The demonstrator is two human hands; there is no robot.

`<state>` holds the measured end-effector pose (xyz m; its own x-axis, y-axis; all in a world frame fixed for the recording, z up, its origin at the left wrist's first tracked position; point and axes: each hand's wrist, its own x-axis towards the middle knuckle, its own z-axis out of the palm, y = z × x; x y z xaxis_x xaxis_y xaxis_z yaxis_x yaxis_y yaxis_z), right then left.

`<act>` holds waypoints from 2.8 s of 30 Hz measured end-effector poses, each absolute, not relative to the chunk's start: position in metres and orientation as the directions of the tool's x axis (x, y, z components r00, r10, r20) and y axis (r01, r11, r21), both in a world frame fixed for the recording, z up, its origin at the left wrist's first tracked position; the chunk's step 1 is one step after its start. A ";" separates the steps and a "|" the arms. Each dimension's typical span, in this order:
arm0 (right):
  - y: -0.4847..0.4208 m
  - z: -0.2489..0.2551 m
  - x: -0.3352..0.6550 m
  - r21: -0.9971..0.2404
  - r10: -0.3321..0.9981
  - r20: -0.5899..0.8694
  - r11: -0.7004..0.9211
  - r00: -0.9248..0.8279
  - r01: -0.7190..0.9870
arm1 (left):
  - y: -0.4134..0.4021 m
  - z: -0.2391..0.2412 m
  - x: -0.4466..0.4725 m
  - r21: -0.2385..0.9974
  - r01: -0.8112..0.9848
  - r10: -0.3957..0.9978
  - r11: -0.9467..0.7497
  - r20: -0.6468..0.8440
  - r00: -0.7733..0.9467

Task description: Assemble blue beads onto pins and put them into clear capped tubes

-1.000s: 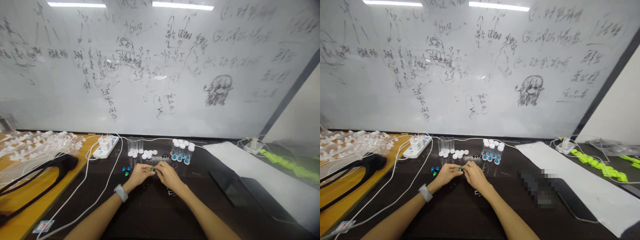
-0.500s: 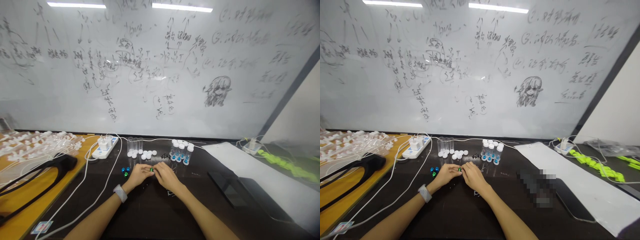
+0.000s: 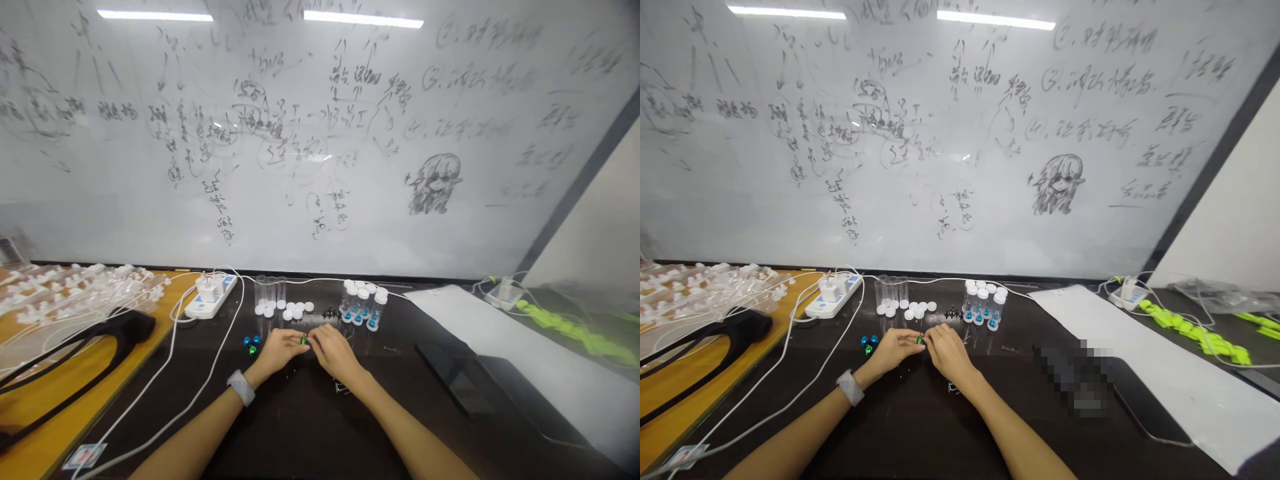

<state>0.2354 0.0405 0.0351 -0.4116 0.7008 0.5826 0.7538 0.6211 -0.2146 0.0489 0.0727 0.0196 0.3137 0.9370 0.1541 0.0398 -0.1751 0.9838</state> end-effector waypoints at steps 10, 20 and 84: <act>0.041 0.035 0.236 -0.329 0.744 0.564 0.600 -0.358 0.729 | 0.076 0.018 0.046 0.982 0.030 0.928 -0.188 0.167 0.334; 0.041 0.032 0.233 -0.188 0.702 0.583 0.606 -0.409 0.773 | 0.077 0.014 0.047 0.988 0.005 0.935 -0.157 0.147 0.323; 0.138 0.020 0.259 -0.400 0.924 0.381 0.145 0.020 0.905 | 0.079 0.019 0.043 0.934 -0.357 0.975 -0.034 0.109 0.193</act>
